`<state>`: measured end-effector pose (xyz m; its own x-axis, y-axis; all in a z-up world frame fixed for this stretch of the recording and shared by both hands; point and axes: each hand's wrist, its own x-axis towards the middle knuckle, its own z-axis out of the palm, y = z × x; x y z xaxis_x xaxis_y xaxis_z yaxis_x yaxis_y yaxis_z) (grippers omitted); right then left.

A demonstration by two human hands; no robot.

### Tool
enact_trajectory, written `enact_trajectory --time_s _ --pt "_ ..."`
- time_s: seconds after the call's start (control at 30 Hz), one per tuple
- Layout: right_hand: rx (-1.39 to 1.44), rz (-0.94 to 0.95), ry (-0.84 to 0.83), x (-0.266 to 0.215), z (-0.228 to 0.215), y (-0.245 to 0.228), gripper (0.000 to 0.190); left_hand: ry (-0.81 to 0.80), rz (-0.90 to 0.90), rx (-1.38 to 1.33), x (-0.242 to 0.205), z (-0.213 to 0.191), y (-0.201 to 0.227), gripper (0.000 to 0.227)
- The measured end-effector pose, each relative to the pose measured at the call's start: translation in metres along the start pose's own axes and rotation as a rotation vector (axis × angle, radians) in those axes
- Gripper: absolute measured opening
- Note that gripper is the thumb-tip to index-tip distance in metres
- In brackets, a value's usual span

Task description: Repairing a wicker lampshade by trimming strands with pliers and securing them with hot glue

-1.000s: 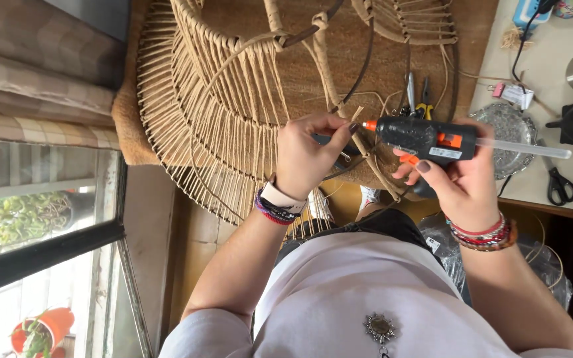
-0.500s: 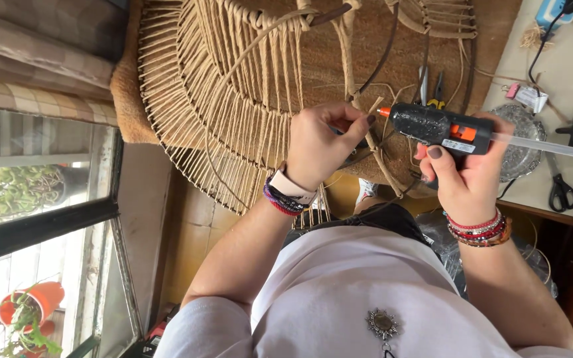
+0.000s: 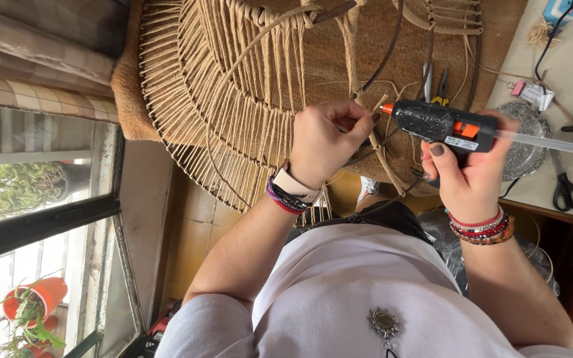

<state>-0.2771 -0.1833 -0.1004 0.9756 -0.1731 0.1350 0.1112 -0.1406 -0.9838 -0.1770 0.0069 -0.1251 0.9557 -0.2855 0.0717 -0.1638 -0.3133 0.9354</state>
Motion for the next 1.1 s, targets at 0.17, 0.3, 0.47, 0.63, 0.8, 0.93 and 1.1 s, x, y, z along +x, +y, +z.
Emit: enact_trajectory --time_s 0.17,0.3,0.47,0.63,0.8,0.93,1.1 --pt "-0.02 -0.01 -0.003 0.0 -0.001 0.002 0.036 -0.007 -0.014 -0.004 0.0 0.0 -0.001 0.009" --pt "-0.026 -0.008 -0.004 0.0 -0.003 0.004 0.036 0.0 -0.011 -0.001 0.001 0.001 0.0 0.009" --pt "-0.029 -0.006 -0.007 0.0 -0.002 0.004 0.036 0.0 -0.015 0.013 0.001 0.001 0.0 0.009" --pt "-0.013 -0.024 -0.006 0.002 -0.001 0.002 0.035 -0.006 -0.036 0.042 0.0 0.001 -0.001 0.009" --pt "-0.015 -0.041 0.021 0.002 -0.004 0.006 0.036 -0.006 -0.024 0.055 0.0 -0.001 0.003 0.01" --pt "-0.02 -0.031 0.039 0.0 -0.004 0.007 0.037 -0.006 -0.021 0.074 0.001 0.001 0.001 0.01" --pt "-0.036 -0.012 0.086 -0.002 -0.006 0.011 0.042 -0.007 0.012 0.088 0.002 -0.001 0.004 0.009"
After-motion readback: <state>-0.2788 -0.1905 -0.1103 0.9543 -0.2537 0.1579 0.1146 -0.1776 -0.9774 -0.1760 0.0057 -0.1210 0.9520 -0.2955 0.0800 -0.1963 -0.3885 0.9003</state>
